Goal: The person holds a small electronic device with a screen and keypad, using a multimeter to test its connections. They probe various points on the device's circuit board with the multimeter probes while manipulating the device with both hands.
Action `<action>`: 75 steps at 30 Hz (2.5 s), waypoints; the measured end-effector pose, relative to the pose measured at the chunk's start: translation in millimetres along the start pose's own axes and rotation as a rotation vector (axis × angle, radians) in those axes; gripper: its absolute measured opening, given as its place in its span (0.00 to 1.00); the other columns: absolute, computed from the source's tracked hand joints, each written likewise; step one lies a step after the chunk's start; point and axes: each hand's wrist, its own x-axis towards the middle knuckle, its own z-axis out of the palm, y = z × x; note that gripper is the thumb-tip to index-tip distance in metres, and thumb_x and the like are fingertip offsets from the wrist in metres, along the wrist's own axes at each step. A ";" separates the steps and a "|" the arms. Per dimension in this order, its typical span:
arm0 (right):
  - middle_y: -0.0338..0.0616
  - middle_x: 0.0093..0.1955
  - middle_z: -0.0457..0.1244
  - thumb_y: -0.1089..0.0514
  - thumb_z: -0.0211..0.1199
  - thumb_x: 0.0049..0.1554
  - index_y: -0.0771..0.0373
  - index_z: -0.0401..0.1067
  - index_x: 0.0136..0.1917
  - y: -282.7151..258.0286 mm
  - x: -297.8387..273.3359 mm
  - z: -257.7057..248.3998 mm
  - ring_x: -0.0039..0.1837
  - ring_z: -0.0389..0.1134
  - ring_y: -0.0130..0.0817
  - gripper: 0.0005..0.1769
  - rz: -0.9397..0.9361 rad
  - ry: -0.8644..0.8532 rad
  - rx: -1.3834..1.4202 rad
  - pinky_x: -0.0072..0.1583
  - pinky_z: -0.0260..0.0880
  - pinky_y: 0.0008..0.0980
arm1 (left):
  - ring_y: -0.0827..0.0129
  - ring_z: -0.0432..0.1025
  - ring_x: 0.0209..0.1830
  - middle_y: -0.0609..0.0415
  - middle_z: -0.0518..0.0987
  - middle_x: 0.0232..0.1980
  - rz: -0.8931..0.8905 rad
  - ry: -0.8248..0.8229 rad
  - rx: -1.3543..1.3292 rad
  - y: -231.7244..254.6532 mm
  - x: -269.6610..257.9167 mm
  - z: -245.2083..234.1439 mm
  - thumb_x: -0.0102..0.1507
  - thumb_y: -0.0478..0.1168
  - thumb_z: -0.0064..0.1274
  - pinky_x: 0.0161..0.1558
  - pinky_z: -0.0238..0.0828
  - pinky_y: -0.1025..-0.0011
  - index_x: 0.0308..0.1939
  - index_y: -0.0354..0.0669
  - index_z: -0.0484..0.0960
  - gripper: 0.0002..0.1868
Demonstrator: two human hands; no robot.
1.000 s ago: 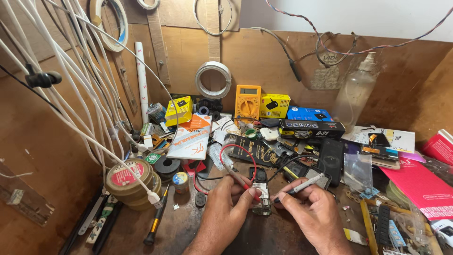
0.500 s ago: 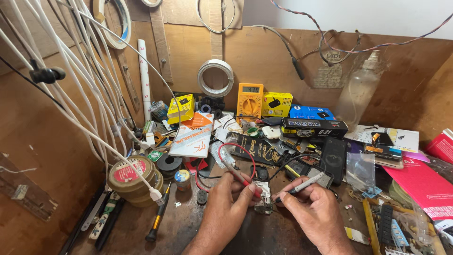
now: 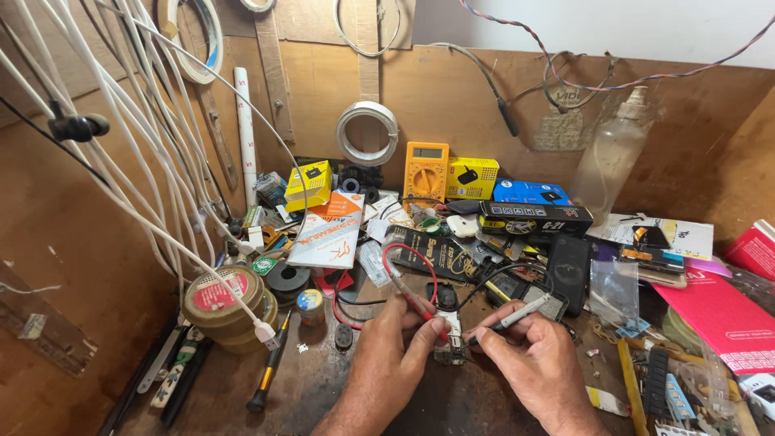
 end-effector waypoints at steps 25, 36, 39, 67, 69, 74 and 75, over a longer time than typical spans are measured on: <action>0.49 0.40 0.76 0.66 0.66 0.52 0.70 0.75 0.44 40.0 17.1 -8.2 0.45 0.76 0.29 0.05 -0.020 -0.054 0.069 0.51 0.75 0.29 | 0.60 0.87 0.39 0.42 0.89 0.35 0.121 0.008 -0.010 -19.9 5.2 3.8 0.64 0.41 0.58 0.39 0.80 0.66 0.44 0.35 0.78 0.12; 0.51 0.41 0.76 0.67 0.67 0.52 0.70 0.75 0.45 44.0 21.1 -7.0 0.45 0.76 0.30 0.07 -0.002 -0.037 0.042 0.50 0.76 0.31 | 0.61 0.88 0.40 0.42 0.88 0.36 0.055 -0.020 -0.069 -20.5 5.7 3.9 0.64 0.41 0.57 0.39 0.82 0.65 0.45 0.35 0.77 0.13; 0.50 0.41 0.77 0.66 0.67 0.52 0.70 0.76 0.45 39.6 19.2 -7.4 0.45 0.76 0.30 0.06 -0.008 -0.054 0.027 0.51 0.76 0.30 | 0.62 0.88 0.40 0.41 0.88 0.36 0.039 -0.029 -0.081 -21.0 5.8 4.5 0.64 0.41 0.56 0.39 0.82 0.66 0.45 0.34 0.76 0.13; 0.41 0.42 0.72 0.58 0.65 0.58 0.64 0.78 0.53 -40.7 -17.4 13.5 0.41 0.71 0.24 0.11 -0.490 0.366 -0.326 0.41 0.69 0.25 | 0.47 0.77 0.27 0.38 0.79 0.26 0.117 0.304 0.531 4.7 114.1 -44.4 0.59 0.48 0.63 0.33 0.74 0.52 0.28 0.32 0.79 0.20; 0.40 0.41 0.72 0.57 0.65 0.58 0.63 0.78 0.53 -42.2 -16.6 13.1 0.40 0.72 0.23 0.12 -0.490 0.368 -0.335 0.40 0.69 0.25 | 0.43 0.77 0.32 0.35 0.79 0.30 0.079 0.308 0.621 2.7 118.0 -49.6 0.58 0.47 0.63 0.37 0.76 0.50 0.32 0.29 0.78 0.21; 0.41 0.41 0.72 0.57 0.65 0.58 0.64 0.77 0.52 -36.5 -14.5 7.9 0.37 0.70 0.22 0.10 -0.465 0.397 -0.282 0.37 0.68 0.24 | 0.42 0.73 0.44 0.35 0.76 0.44 0.110 0.415 0.737 12.2 62.2 -12.4 0.61 0.47 0.59 0.44 0.72 0.49 0.46 0.29 0.73 0.22; 0.40 0.41 0.72 0.57 0.64 0.59 0.64 0.77 0.51 -37.2 -12.9 8.2 0.39 0.71 0.20 0.10 -0.483 0.390 -0.275 0.37 0.69 0.23 | 0.43 0.72 0.46 0.36 0.74 0.45 0.190 0.382 0.751 15.5 43.9 0.5 0.61 0.46 0.60 0.46 0.71 0.49 0.52 0.26 0.71 0.27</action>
